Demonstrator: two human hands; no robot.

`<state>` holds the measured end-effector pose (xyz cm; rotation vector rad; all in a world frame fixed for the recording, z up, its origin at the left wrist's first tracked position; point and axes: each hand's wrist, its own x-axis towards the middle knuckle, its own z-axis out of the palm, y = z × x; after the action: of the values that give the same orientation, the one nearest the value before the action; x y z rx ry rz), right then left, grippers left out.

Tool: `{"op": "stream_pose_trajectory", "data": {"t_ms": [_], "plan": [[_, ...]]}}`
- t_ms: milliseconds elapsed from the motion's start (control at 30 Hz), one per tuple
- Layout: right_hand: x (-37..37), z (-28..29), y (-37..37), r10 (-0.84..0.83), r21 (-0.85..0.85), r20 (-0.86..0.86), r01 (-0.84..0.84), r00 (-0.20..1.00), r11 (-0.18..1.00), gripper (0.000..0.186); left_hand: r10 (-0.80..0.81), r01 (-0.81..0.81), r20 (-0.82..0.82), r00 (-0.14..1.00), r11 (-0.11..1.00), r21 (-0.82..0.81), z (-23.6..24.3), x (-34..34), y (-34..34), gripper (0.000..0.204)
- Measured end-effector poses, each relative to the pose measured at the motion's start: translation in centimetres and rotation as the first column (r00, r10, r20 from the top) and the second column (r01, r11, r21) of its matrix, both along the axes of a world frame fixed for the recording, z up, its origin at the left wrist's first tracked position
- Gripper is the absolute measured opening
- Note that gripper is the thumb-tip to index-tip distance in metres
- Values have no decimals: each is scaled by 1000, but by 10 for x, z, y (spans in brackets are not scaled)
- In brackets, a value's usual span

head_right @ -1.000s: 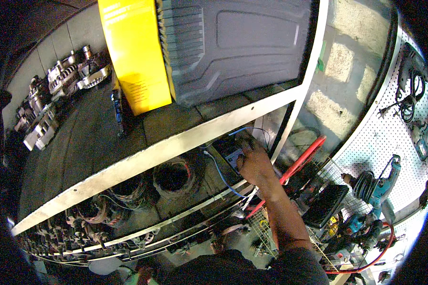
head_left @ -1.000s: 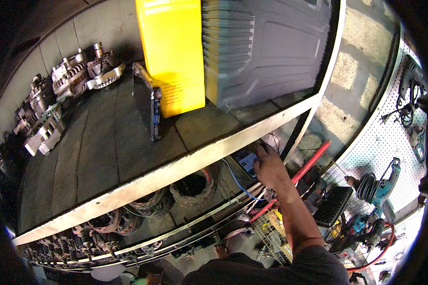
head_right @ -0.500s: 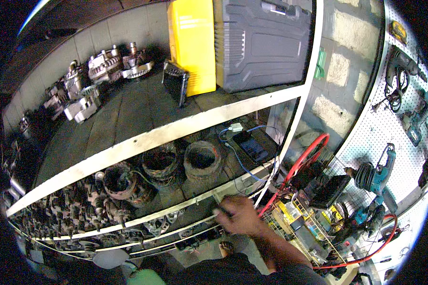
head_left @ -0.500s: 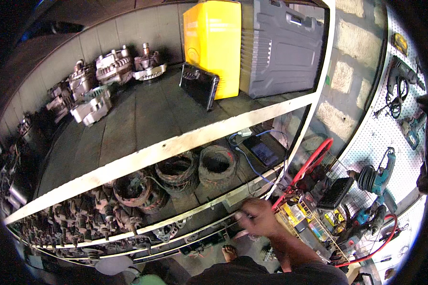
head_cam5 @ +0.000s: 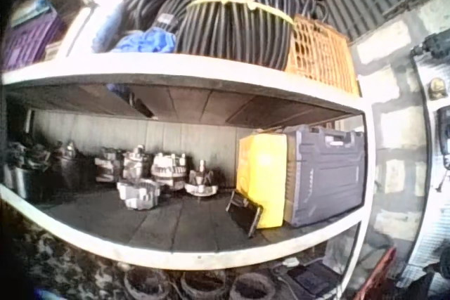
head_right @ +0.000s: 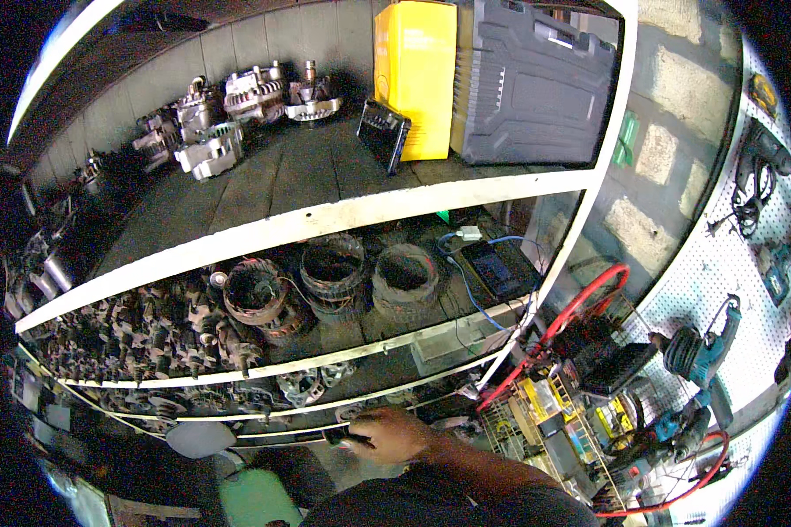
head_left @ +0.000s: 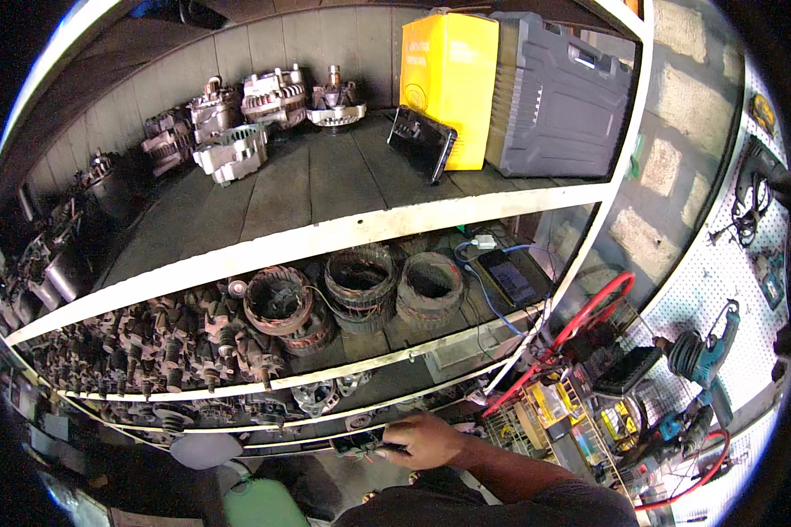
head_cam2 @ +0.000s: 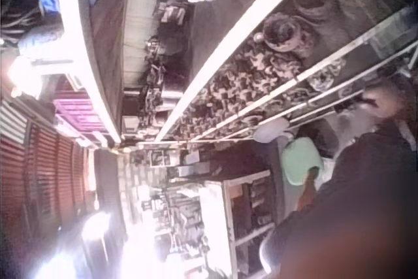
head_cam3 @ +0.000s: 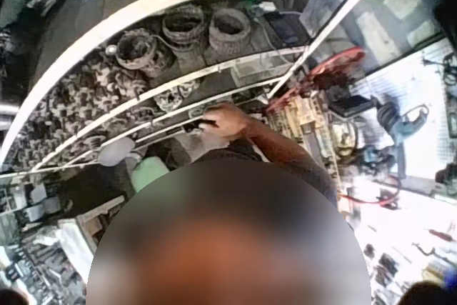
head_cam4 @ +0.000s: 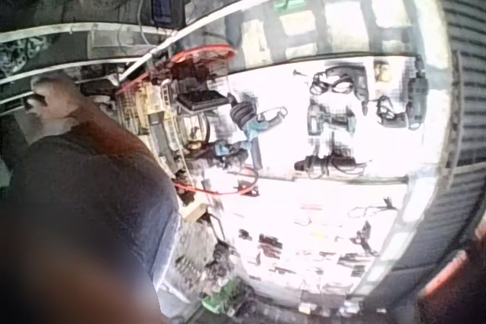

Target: The person uses a bench vise and a rotary tool to grind and deburr a cylindrical metal part. They then use a screwdriver to adjust a small component on the workbench. The person moves between the vise and a shelf to retrieve and place parts.

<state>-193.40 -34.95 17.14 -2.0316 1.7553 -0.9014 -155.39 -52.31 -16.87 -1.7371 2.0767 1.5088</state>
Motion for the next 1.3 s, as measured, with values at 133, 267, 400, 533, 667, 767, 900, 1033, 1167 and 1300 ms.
{"op": "stream_pose_trajectory", "data": {"t_ms": [133,267,400,533,667,767,900,1033,1167,1300], "plan": [[-30,9,-3,8,-110,20,-6,1000,994,31,38,-38,16,999,999,-5,5,-9,17,30],[-58,6,3,17,-74,50,-14,999,997,26,52,-52,35,998,999,3,8,-23,30,29],[-76,-16,20,27,-167,158,0,987,986,31,76,-76,41,996,997,1,6,-25,41,28],[-76,-48,31,25,-28,347,-16,938,999,32,127,-127,26,992,992,9,-5,1,60,28],[-61,-74,30,104,-5,410,-112,906,994,34,160,-160,-54,986,987,-9,-21,45,90,27],[-46,-87,24,207,4,371,-224,906,975,35,132,-170,-294,946,980,-105,-26,82,117,27],[-11,-100,13,201,270,338,-300,919,915,40,332,-327,-15,943,935,140,-29,121,157,57],[55,-113,1,315,430,68,-313,947,847,47,291,-304,249,924,953,14,-52,174,257,55],[149,-141,-3,517,415,116,-514,848,750,40,-157,289,464,872,930,-228,-75,267,400,51],[238,-242,-21,727,572,55,-619,684,538,40,697,-764,431,573,645,-28,-76,324,560,55]]}}
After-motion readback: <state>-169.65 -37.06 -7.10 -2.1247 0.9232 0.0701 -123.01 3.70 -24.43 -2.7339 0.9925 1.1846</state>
